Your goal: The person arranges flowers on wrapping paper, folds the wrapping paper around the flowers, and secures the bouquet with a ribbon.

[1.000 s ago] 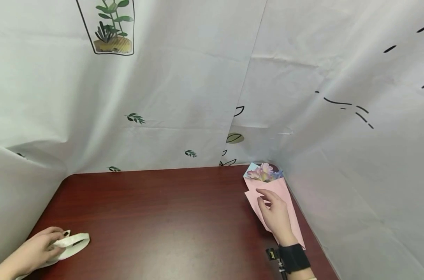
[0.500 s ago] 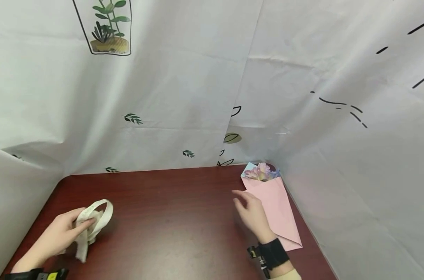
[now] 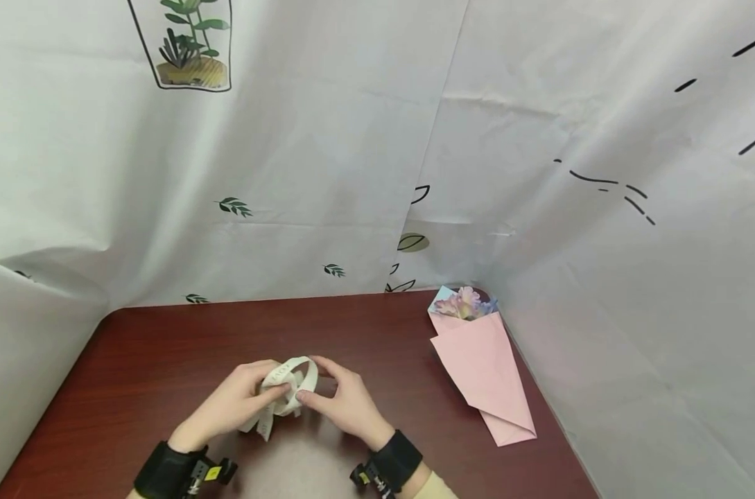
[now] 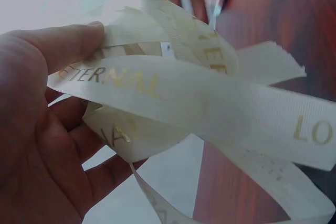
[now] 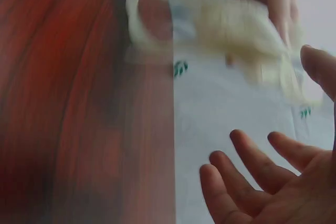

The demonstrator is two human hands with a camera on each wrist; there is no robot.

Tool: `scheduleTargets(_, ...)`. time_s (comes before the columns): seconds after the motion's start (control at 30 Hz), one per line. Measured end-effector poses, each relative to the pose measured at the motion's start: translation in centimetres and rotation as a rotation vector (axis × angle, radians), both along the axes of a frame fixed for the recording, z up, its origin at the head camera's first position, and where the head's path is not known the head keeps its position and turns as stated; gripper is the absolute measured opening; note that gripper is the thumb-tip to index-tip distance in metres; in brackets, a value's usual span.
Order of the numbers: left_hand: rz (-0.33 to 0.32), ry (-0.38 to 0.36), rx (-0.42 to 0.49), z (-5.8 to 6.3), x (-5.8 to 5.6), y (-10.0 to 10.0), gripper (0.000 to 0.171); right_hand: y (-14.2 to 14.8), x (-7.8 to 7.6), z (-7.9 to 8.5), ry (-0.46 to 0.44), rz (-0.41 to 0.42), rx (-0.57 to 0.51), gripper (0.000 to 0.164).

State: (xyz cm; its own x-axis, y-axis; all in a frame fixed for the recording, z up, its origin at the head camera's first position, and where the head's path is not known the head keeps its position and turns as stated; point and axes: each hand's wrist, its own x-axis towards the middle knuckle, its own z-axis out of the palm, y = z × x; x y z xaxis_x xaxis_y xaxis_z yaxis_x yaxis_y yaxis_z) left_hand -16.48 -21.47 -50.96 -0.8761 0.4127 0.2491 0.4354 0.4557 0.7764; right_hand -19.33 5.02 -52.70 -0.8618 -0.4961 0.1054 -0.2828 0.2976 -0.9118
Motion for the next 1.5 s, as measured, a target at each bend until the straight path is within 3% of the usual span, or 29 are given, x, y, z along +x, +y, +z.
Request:
scheduleTargets(0.17,-0.02,-0.005,-0.006,-0.1,-0.1,1.0,0.006,-0.8,0.9,-0.1,-0.028,-0.086,-0.109,0.025)
scheduleTargets(0.37,0.044,0.017,-0.04,0.2,-0.1,0.7,0.005,-0.6,1.0,0.0,-0.019,-0.172,-0.171,0.015)
scheduleTargets(0.5,0.087,0.047,-0.057,0.4,-0.1,0.3,0.009,-0.4,0.9,0.2,-0.051,-0.192,-0.223,0.015)
scheduleTargets(0.67,0.158,0.031,-0.081,0.4,0.1,-0.4,0.01,0.2,0.5,0.4,-0.062,-0.244,-0.322,0.022)
scheduleTargets(0.83,0.21,-0.007,-0.046,0.4,0.7,-1.5,0.04,1.6,-0.1,0.6,-0.106,-0.343,-0.451,0.026)
scheduleTargets(0.9,0.218,-0.009,-0.039,0.4,0.9,-2.0,0.045,2.2,-0.3,0.8,-0.122,-0.372,-0.492,0.028)
scheduleTargets(1.07,0.263,-0.009,-0.069,0.6,1.0,-3.0,0.045,3.3,-0.6,1.0,-0.138,-0.415,-0.505,0.037)
scheduleTargets(1.2,0.35,0.002,-0.115,0.5,0.8,-2.8,0.025,2.9,-0.3,1.3,-0.126,-0.415,-0.459,0.034)
scheduleTargets(1.23,0.361,0.023,-0.121,0.4,0.7,-2.5,0.036,2.6,-0.2,1.5,-0.114,-0.404,-0.43,0.032)
scheduleTargets(1.33,0.319,0.085,-0.105,0.3,0.3,-0.9,0.087,1.6,0.2,2.0,-0.07,-0.321,-0.363,0.027)
scheduleTargets(1.4,0.232,0.106,-0.084,0.1,0.2,0.5,0.099,0.9,0.3,2.4,-0.052,-0.259,-0.345,0.029)
scheduleTargets(1.5,0.083,0.048,-0.105,-0.9,0.2,2.6,0.105,0.3,0.4,2.9,-0.063,-0.209,-0.426,0.036)
